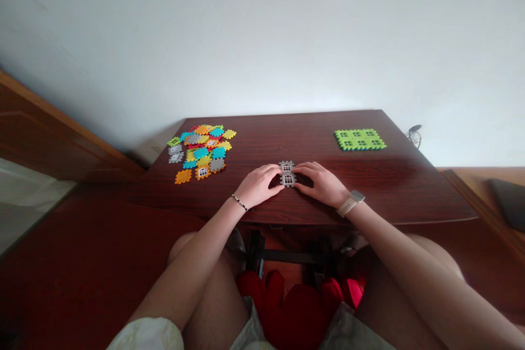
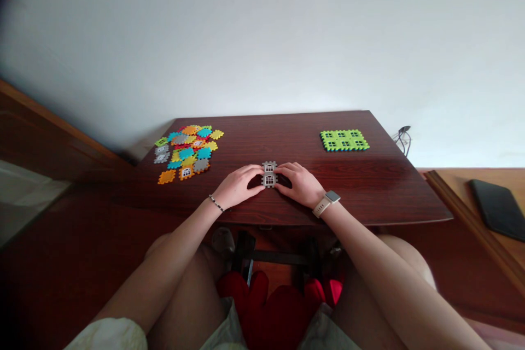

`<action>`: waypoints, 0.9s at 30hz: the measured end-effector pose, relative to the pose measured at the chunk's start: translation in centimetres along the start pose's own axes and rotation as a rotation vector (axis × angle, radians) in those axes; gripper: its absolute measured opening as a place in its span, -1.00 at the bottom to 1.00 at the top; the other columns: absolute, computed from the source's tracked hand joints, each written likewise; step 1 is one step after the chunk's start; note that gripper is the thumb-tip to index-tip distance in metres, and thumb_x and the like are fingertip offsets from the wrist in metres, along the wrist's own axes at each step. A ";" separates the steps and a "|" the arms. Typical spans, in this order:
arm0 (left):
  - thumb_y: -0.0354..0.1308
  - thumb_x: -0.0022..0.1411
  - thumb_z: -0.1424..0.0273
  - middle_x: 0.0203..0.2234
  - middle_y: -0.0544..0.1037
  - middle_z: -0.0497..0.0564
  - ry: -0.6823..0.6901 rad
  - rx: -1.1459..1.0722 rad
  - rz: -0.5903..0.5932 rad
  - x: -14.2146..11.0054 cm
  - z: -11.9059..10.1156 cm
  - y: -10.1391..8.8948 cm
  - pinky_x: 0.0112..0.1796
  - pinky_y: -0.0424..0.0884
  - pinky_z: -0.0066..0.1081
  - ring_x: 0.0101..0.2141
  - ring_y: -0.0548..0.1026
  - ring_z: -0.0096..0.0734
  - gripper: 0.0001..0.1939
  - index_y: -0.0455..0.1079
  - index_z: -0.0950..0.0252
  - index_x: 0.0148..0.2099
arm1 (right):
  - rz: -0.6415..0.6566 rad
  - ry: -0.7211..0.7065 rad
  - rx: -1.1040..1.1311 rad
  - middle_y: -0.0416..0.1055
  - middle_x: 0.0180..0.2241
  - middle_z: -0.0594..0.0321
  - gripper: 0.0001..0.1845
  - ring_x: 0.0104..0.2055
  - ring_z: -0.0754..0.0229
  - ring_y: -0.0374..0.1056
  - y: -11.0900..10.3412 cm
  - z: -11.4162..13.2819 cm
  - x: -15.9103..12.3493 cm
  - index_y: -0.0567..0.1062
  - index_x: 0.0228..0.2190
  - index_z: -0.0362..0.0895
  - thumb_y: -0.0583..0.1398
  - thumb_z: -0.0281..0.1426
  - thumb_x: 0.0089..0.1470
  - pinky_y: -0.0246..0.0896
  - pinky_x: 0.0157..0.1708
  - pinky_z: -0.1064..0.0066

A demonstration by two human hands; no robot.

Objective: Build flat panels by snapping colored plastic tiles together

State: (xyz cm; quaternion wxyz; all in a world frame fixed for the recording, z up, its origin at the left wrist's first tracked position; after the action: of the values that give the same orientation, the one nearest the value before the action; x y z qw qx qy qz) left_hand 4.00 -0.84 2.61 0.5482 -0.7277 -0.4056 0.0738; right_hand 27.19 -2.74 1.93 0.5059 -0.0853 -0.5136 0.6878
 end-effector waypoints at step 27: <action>0.33 0.42 0.35 0.21 0.57 0.09 0.006 0.040 0.007 -0.2 0.2 0.2 0.24 0.55 -0.11 0.16 0.60 -0.13 -0.64 0.50 0.18 0.22 | 0.003 -0.012 -0.003 0.61 0.09 0.05 -0.65 0.11 -0.14 0.52 -0.1 0.2 0.0 0.60 0.11 0.00 0.30 -0.30 0.33 0.48 0.18 -0.11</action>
State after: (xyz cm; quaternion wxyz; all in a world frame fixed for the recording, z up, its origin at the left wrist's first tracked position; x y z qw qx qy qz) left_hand 3.86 -0.88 2.28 0.5636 -0.7181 -0.4000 0.0817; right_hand 27.15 -2.88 2.11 0.5017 -0.0824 -0.5175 0.6882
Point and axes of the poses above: each hand's wrist, its own x-axis towards the middle knuckle, its own y-axis out of the palm, z = x × y, the point moved 3 cm from there along x, towards the middle knuckle
